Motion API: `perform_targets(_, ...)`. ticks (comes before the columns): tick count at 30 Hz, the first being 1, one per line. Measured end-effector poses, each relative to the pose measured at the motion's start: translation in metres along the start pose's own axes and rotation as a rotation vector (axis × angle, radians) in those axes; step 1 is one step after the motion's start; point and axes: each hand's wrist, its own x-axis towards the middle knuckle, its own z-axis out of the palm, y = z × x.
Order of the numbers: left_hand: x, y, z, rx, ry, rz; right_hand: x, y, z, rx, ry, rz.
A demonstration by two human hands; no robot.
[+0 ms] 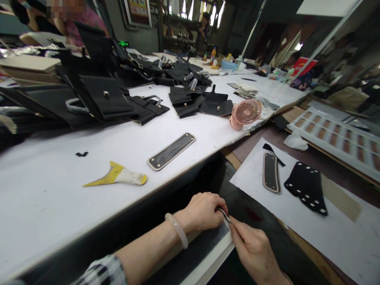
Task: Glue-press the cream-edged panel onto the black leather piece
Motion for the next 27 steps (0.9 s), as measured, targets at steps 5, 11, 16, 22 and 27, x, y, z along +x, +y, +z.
perform_targets(5,0.0,-0.002,-0.001,-0.032,-0.036,-0.054,0.0,-0.001,0.002,-0.036,0.048,-0.006)
perform_targets(11,-0.001,0.005,-0.001,-0.021,-0.03,-0.046,-0.002,-0.005,0.005,-0.092,-0.009,-0.02)
perform_targets(16,-0.003,0.006,0.001,0.008,0.031,-0.024,0.007,-0.01,-0.008,0.204,-0.084,0.19)
perform_targets(22,-0.004,0.004,0.0,0.0,0.048,-0.044,0.03,0.012,-0.014,0.899,-0.228,0.7)
perform_targets(27,-0.004,0.003,-0.003,-0.079,0.01,-0.115,0.042,0.022,-0.012,1.116,-0.392,0.793)
